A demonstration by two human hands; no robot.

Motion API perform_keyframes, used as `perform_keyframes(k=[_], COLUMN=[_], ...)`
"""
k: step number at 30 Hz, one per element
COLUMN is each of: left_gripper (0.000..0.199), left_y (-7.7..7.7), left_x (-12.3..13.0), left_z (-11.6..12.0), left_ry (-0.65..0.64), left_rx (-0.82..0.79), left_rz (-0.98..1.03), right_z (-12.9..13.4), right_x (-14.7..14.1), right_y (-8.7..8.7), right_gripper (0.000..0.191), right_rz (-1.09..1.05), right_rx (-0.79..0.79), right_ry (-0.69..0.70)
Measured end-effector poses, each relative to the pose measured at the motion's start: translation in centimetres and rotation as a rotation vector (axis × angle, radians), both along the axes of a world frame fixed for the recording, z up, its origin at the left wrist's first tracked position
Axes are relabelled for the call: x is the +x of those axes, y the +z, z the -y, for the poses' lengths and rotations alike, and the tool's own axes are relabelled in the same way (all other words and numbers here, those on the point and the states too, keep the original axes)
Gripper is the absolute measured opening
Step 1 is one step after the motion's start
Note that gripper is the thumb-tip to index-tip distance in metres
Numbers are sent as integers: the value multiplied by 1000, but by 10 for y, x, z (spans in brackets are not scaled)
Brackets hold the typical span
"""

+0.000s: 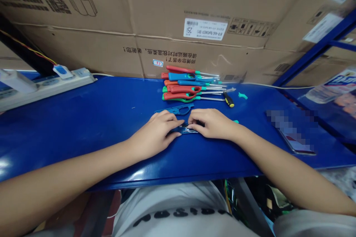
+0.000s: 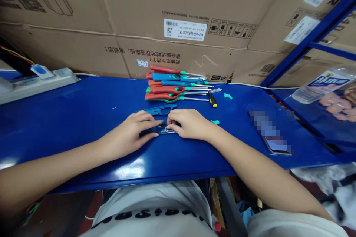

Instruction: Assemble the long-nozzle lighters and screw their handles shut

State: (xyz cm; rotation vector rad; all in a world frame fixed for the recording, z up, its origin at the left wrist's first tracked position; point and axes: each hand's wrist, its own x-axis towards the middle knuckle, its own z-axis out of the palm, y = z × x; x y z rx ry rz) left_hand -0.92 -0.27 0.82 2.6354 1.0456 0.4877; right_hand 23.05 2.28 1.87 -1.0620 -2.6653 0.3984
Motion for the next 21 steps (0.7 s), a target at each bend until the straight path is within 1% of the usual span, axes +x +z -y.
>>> perform_keyframes(k=[7, 9, 12, 14, 16, 18, 21], left_gripper=[34, 30, 28, 29, 30, 29, 28], left_y=[-1, 0, 4, 7, 10, 10, 6], left_x=[-2, -2, -1, 0, 0, -1, -3], left_z=[-4, -4, -1, 1, 3, 3, 2], left_ry=[-58, -83, -98, -75, -48, -38, -49], left_rx=[-38, -19, 107, 188, 215, 200, 129], left_rz=[109, 71, -83, -189, -252, -248, -156], right_z=[-1, 0, 2, 4, 5, 5, 3], right_x=[1, 0, 1, 2, 4, 7, 9], right_y=[-1, 0, 5, 11, 15, 16, 15], right_gripper=[12, 12, 12, 11, 13, 13, 8], right_rz=[-6, 7, 20, -8, -18, 9, 26], right_rx=[9, 15, 33, 19, -29, -81, -126], right_ry=[55, 49, 23, 4, 14, 49, 64])
